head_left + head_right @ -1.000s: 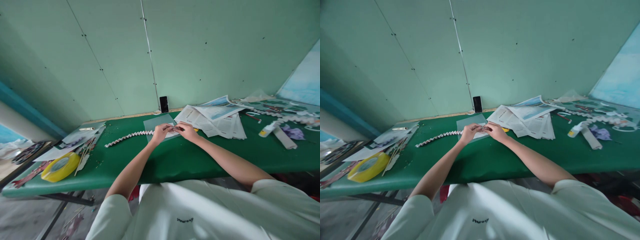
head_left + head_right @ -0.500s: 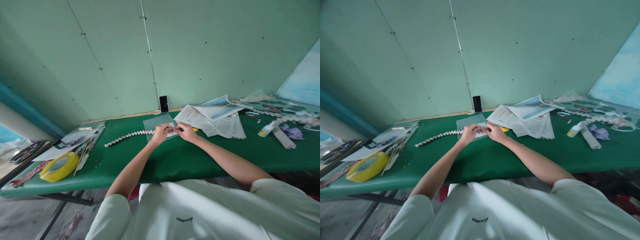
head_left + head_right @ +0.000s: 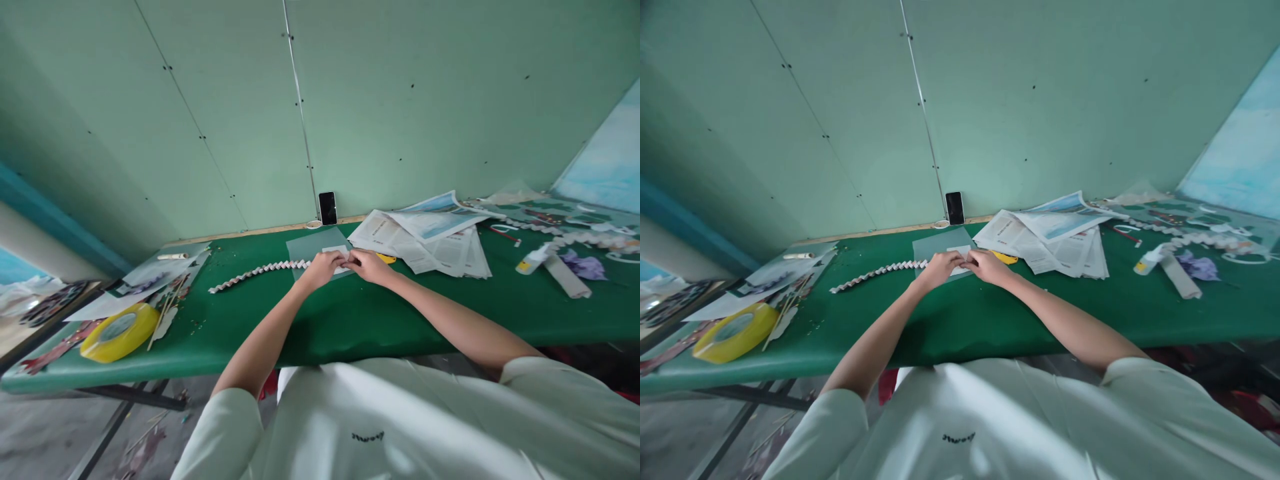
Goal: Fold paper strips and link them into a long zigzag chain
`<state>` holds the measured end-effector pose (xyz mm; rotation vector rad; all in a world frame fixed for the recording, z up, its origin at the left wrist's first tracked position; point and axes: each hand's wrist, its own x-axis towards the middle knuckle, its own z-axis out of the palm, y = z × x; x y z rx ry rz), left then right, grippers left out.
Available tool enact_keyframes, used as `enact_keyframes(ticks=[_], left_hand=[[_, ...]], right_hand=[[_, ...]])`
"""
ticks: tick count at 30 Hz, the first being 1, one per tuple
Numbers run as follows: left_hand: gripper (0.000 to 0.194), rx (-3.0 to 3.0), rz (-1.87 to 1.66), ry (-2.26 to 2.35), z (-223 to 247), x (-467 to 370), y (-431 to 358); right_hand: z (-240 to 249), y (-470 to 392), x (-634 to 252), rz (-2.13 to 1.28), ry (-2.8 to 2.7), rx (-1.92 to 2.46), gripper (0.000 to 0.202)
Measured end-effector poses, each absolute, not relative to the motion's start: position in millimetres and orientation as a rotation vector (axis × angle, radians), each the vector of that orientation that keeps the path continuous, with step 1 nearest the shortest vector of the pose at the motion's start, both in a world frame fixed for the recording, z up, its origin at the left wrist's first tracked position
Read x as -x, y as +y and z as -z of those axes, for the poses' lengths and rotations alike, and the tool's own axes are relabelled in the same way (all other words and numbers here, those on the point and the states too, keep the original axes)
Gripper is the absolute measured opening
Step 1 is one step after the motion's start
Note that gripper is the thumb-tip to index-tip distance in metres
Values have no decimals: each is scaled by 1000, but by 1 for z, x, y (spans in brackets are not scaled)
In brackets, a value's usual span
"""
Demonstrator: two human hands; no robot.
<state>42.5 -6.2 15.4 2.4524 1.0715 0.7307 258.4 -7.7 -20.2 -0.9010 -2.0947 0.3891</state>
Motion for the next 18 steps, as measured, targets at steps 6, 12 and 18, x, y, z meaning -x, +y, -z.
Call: enact_keyframes(ticks=[6,12,18], left_hand=[[43,-2463,-350,1656,-24,-3,15],[29,-2262,-28,2006,-12,18,27],[23,-2292,-168,1899,-10,12,32]], right_hand=[[23,-4,-264,-416,-2065,894,43],[21,-6,-262,-452,-2102,880,40],[21,-9,-262,-479,-2188,845,33]])
